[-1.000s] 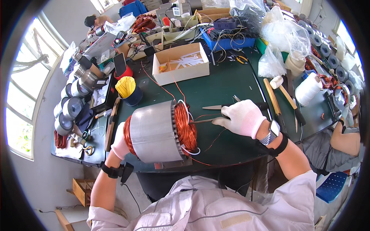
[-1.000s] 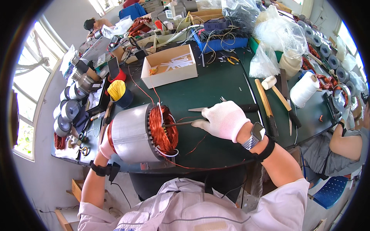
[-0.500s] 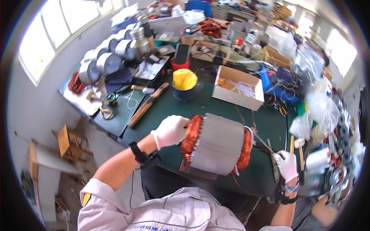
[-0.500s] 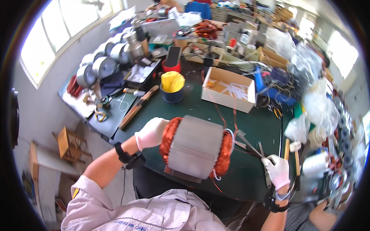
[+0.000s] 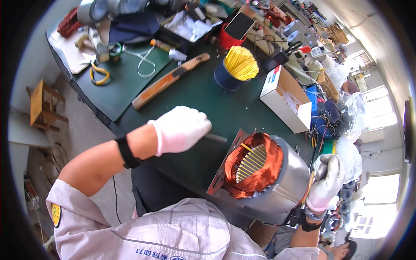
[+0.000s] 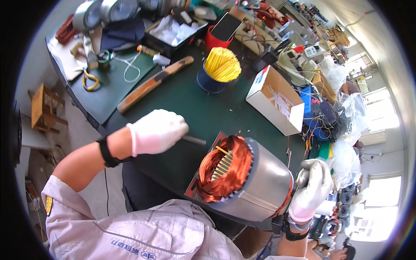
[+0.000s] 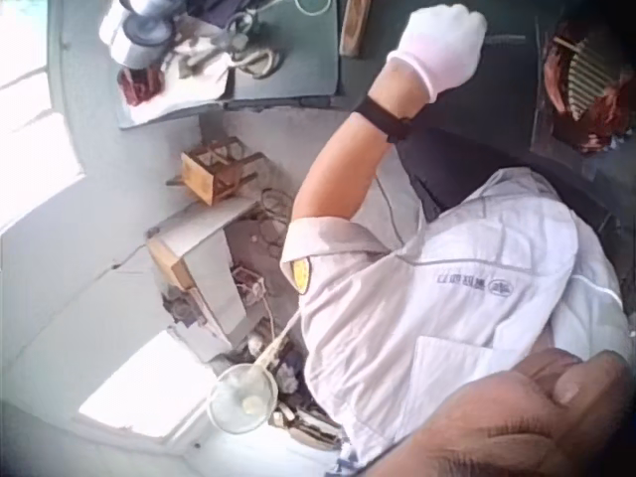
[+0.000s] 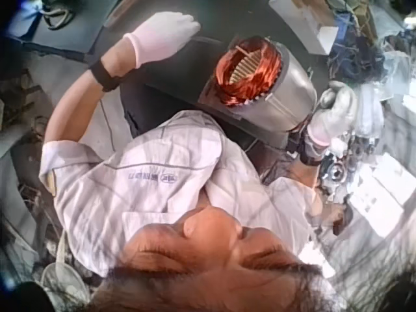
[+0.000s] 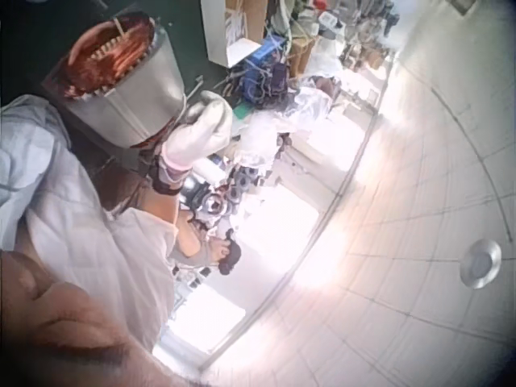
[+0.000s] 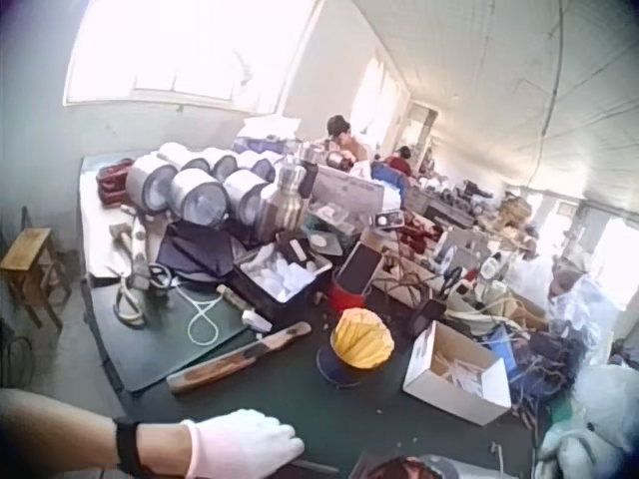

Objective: Manually winding and assembling internal copper coils into a motor stator.

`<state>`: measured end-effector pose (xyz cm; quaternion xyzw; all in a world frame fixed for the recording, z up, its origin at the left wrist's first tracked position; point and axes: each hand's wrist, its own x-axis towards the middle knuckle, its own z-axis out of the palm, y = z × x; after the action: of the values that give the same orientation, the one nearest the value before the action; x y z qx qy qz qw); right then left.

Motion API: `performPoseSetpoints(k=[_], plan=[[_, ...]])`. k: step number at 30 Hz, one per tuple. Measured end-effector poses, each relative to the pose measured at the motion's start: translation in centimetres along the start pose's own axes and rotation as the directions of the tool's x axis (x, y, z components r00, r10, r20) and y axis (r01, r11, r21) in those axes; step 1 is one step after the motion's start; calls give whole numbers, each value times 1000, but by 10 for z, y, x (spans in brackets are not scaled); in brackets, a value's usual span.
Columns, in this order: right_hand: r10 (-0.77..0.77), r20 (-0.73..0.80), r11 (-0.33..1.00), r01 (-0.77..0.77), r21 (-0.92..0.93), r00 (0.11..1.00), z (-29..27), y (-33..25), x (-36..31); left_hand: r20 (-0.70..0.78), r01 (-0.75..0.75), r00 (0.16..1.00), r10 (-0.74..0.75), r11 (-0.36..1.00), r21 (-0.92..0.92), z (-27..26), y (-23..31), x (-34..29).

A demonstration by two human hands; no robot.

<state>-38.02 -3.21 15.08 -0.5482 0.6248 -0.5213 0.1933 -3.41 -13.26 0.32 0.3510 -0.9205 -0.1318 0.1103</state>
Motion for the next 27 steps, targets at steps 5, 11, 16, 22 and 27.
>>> performPoseSetpoints(k=[5,11,16,22,27], plan=[[45,90,974,-23,-226,995,1,13,0,-22,159,982,-188,886,-436,-23,-9,-20],[90,126,936,-41,-349,988,12,5,0,-101,-44,995,-3,886,-461,-30,-1,2],[74,103,936,-33,-350,992,9,8,-2,-104,-129,990,93,890,-438,-28,11,17],[51,113,931,-6,-365,992,6,7,-3,-58,-87,996,69,895,-438,-39,2,22],[52,102,947,-17,-320,993,3,12,-2,-50,-94,996,80,893,-440,-40,2,31]])
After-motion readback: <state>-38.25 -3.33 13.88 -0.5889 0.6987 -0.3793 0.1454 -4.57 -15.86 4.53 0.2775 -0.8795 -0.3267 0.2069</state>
